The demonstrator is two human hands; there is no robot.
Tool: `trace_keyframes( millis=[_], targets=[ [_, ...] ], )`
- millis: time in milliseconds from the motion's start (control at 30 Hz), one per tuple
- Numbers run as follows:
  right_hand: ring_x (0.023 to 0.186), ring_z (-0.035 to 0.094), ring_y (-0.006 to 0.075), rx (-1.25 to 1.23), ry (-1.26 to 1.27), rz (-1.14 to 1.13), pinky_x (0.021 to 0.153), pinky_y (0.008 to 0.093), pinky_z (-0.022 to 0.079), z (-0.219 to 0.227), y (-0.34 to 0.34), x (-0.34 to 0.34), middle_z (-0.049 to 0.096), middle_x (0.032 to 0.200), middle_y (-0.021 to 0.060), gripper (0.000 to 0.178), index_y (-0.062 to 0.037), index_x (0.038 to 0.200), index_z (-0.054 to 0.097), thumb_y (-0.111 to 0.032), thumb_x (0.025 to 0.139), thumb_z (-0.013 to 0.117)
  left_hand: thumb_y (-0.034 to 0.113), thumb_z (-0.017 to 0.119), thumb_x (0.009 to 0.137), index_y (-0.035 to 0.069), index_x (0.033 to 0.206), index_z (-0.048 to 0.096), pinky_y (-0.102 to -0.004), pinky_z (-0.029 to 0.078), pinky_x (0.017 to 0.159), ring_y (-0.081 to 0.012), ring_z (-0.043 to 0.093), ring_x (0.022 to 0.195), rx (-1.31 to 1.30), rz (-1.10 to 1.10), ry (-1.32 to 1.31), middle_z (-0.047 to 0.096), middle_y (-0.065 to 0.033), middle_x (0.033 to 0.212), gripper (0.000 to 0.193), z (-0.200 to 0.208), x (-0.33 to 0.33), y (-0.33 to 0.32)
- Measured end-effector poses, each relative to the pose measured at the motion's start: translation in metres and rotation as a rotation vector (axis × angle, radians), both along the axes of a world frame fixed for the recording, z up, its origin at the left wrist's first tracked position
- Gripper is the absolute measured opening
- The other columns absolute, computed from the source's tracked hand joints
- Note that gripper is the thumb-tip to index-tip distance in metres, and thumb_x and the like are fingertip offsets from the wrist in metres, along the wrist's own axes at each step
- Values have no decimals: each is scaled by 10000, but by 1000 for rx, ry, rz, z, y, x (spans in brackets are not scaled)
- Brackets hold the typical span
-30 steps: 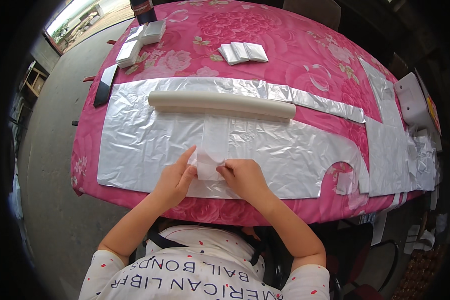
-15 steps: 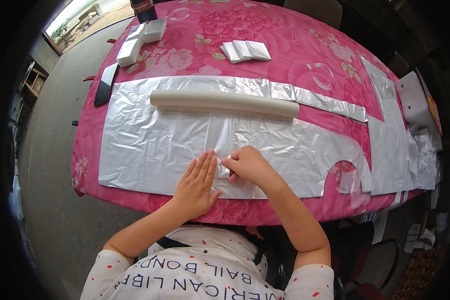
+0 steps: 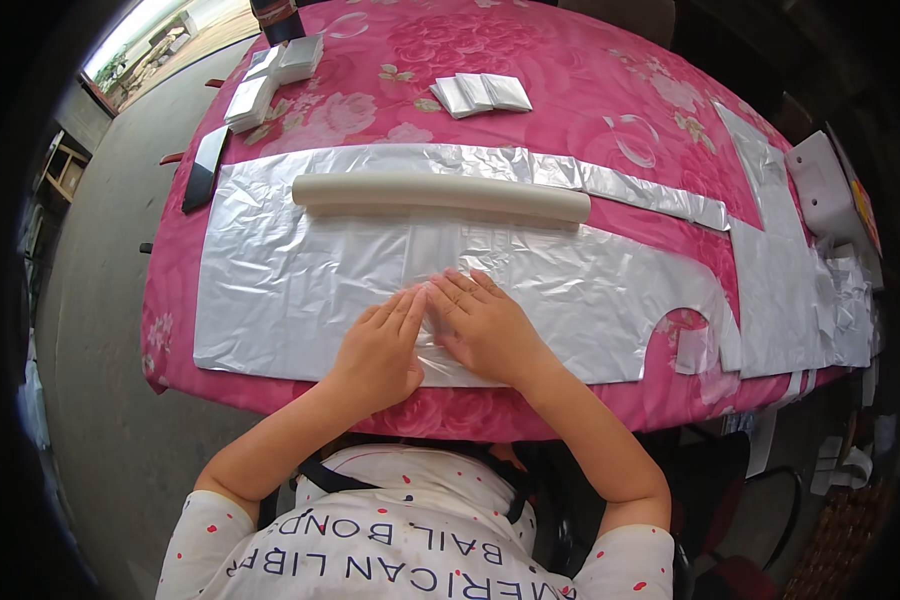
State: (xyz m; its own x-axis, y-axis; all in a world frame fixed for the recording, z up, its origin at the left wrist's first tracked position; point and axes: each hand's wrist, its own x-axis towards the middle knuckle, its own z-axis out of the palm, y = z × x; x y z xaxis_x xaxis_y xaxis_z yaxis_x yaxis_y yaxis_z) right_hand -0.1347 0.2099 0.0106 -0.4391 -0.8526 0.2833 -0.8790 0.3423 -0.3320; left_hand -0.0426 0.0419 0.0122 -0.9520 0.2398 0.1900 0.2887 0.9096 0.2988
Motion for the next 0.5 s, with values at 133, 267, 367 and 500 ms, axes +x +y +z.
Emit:
trace_keyframes(
  millis=[133,267,367,500],
  targets=[
    [1192,455,274,2,-85,21,1020,397,334,8,3,-8,513,1255,112,481,-43,1199,521,-51,724,600,99,587,669,-58,1219,446,-365,407,914,-267,494,1140,-34,-12,62,508,-184,1222,589,0,-5,-1],
    [1096,522,278,-133,-115,21,935,374,416,2,2,-13,573,1161,101,440,-44,1109,586,66,685,541,78,601,671,-25,1134,522,-350,460,809,-244,576,1010,-59,-75,207,590,-139,1103,481,-15,-12,-11],
    [967,570,265,-209,-151,12,826,356,473,-2,4,-2,616,1036,78,399,-36,1018,621,104,650,555,81,621,661,-5,1082,557,-343,479,758,-241,611,932,60,-165,201,623,-126,1036,435,-6,-2,-12],
    [875,573,241,-283,-290,1,750,319,484,-3,10,25,626,967,51,321,-74,930,659,70,647,615,78,662,616,20,1038,586,-337,484,743,-241,622,889,248,-214,163,627,-125,1049,433,3,17,-11]
  ],
)
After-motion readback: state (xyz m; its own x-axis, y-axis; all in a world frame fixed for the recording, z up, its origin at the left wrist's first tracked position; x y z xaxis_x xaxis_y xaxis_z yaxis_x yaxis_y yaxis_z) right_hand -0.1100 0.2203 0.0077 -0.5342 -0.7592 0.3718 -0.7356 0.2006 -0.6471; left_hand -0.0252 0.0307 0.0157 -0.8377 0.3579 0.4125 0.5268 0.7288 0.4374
